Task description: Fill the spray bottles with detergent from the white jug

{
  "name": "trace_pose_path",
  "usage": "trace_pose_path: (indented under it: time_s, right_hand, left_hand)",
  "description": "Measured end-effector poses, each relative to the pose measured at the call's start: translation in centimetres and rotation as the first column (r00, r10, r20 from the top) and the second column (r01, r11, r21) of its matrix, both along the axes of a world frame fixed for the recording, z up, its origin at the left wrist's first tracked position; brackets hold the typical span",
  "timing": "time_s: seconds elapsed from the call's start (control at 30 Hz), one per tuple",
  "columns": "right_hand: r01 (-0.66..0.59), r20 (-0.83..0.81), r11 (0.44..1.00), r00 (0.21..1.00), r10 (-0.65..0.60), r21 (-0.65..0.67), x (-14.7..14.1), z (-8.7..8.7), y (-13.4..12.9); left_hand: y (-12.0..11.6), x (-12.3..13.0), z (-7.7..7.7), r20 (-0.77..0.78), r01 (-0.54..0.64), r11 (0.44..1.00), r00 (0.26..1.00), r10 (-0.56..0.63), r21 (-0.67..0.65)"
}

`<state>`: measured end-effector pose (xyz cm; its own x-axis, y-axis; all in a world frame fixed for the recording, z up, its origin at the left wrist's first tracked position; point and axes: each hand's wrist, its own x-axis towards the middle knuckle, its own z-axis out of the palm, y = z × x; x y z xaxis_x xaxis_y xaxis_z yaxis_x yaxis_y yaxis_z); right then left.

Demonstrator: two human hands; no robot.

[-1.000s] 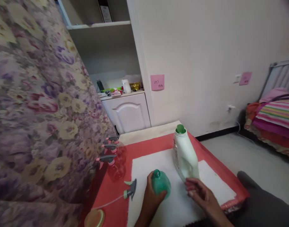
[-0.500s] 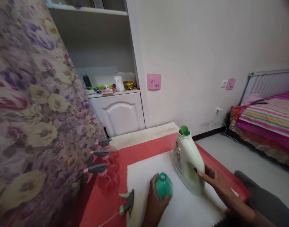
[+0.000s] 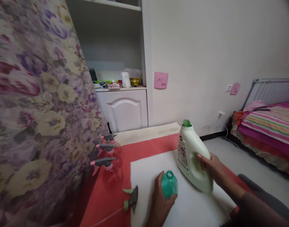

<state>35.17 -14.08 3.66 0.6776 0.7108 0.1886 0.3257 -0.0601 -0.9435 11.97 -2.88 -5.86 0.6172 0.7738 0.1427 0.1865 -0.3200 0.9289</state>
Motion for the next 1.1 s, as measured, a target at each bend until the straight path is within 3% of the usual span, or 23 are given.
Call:
trace_pose_path:
  time_s: [0.1,0.2,0.43,0.53,0.67,0.9,1.0,1.1]
  right_hand:
    - [0.014,-0.029,0.998,0.999,-0.016,-0.057,0.7,1.8,-0.9]
    - [0.024,0.041,0.994,0.999,-0.019,-0.109,1.2,3.7,-2.5]
    - [-0.133,0.11,0.962,0.98,0.163,-0.238,1.1,8.0,-5.9]
    - [-0.209,0.123,0.932,0.959,0.254,-0.296,0.9,9.0,-6.6]
    - [-0.223,0.175,0.897,0.935,0.307,-0.382,0.9,9.6,-7.1]
    - [-0.373,0.211,0.805,0.835,0.508,-0.46,0.1,11.2,-6.7]
    - [-0.348,0.186,0.819,0.863,0.47,-0.456,0.0,11.9,-6.4]
    - [-0.187,0.287,0.919,0.911,0.295,-0.348,0.4,12.1,-6.3]
  left_hand:
    - [0.0,0.1,-0.1,-0.003,-0.001,1.0,1.0,0.001,0.004]
    - [0.0,0.1,-0.2,0.012,-0.007,1.0,1.0,0.006,0.031]
    - [-0.3,-0.1,0.5,0.056,0.004,0.997,0.998,-0.009,0.083]
    - [-0.3,-0.1,0.8,0.07,0.003,0.996,0.998,-0.009,0.091]
    - [-0.3,-0.1,1.0,0.078,0.003,0.996,0.997,-0.01,0.095]
    - [-0.4,-0.5,1.2,0.103,-0.009,0.996,0.995,0.0,0.089]
    - [-0.2,-0.6,1.2,0.116,-0.008,0.997,0.993,-0.001,0.083]
    - [0.0,-0.6,1.1,0.137,0.01,0.995,0.99,-0.024,0.102]
